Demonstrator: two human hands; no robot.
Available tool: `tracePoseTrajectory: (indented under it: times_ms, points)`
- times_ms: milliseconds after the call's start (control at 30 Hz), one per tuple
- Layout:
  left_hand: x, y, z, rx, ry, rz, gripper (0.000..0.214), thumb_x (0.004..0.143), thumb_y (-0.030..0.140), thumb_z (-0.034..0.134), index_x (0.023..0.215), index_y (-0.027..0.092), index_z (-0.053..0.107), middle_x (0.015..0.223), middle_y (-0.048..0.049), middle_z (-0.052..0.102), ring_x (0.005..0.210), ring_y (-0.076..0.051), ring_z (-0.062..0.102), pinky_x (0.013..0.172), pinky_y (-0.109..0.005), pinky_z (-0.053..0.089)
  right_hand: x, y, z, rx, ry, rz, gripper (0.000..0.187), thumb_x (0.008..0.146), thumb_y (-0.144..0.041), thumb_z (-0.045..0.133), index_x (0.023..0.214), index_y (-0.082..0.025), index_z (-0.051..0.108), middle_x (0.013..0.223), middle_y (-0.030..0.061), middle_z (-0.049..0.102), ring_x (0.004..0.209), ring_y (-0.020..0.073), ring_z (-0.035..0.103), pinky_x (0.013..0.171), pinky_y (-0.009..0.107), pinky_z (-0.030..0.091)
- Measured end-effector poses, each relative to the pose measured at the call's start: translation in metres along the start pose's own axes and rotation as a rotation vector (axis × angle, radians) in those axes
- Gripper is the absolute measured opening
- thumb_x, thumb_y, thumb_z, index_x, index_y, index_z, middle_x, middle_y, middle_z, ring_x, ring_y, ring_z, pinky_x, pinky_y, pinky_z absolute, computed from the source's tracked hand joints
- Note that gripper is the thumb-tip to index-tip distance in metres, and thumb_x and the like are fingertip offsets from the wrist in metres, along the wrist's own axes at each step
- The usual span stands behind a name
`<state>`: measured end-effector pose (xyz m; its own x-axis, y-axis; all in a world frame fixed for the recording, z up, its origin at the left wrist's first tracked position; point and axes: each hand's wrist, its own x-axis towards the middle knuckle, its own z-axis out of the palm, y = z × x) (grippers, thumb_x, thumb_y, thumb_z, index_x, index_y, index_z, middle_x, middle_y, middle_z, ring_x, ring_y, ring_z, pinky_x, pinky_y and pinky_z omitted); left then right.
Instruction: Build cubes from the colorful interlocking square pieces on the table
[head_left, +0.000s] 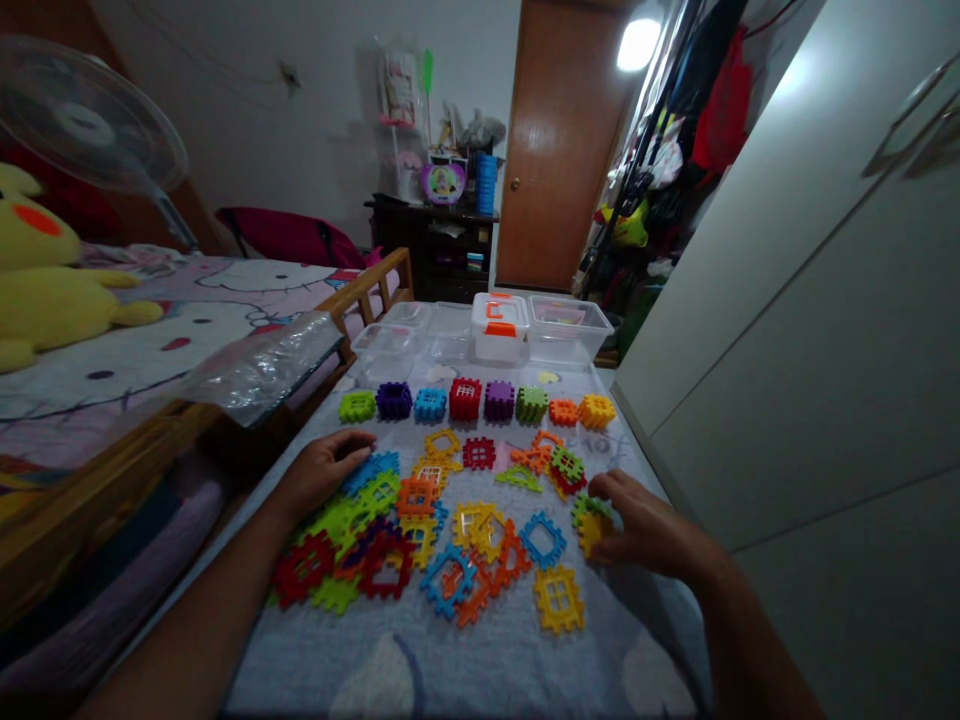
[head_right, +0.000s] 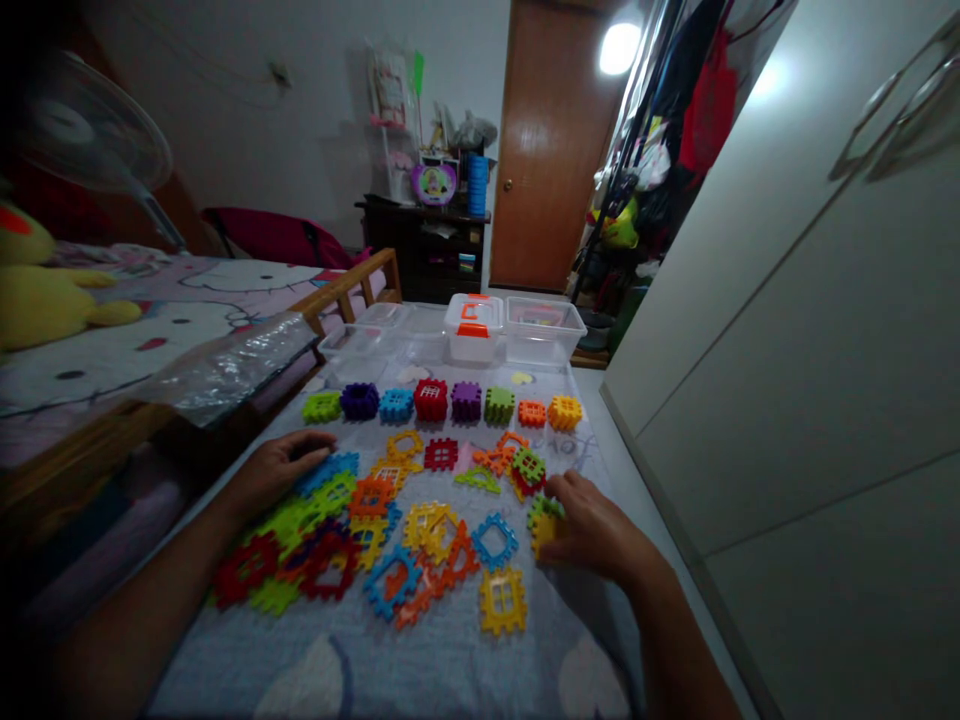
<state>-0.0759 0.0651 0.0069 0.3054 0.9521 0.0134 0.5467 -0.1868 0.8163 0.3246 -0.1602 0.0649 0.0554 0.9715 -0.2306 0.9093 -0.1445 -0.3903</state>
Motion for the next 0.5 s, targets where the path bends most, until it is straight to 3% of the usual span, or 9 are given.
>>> tracePoseTrajectory:
  times_ms: [200, 333, 500]
  points:
    - [0.000, 0.000, -0.001, 0.016, 0.000, 0.014, 0.052, 0.064, 0.059, 0.063, 0.094, 0.018, 0.072, 0.096, -0.0060, 0.076, 0.089, -0.027, 0.070, 0.083, -0.033, 0.055, -0.016, -0.007, 0.021, -0.018, 0.021, -0.035, 0.033, 0.069, -0.022, 0.067, 0.100, -0.021, 0.057, 0.108, 0.0083, 0.055, 0.100, 0.0230, 0.054, 0.089, 0.035, 0.046]
    - [0.000, -0.001, -0.001, 0.009, -0.013, 0.005, 0.053, 0.064, 0.060, 0.064, 0.096, 0.018, 0.072, 0.097, -0.0062, 0.076, 0.091, -0.027, 0.070, 0.084, -0.032, 0.055, -0.012, -0.011, 0.017, -0.027, 0.097, -0.101, 0.031, 0.072, -0.023, 0.065, 0.102, -0.019, 0.057, 0.107, 0.0095, 0.056, 0.101, 0.0239, 0.054, 0.091, 0.037, 0.046]
    - [0.000, -0.001, -0.001, -0.006, -0.011, 0.007, 0.052, 0.063, 0.061, 0.064, 0.094, 0.019, 0.073, 0.095, -0.0054, 0.077, 0.089, -0.027, 0.071, 0.083, -0.033, 0.055, 0.012, -0.037, 0.012, -0.001, 0.179, -0.203, 0.038, 0.078, -0.032, 0.066, 0.112, -0.020, 0.056, 0.108, 0.0092, 0.057, 0.097, 0.0228, 0.057, 0.087, 0.036, 0.047]
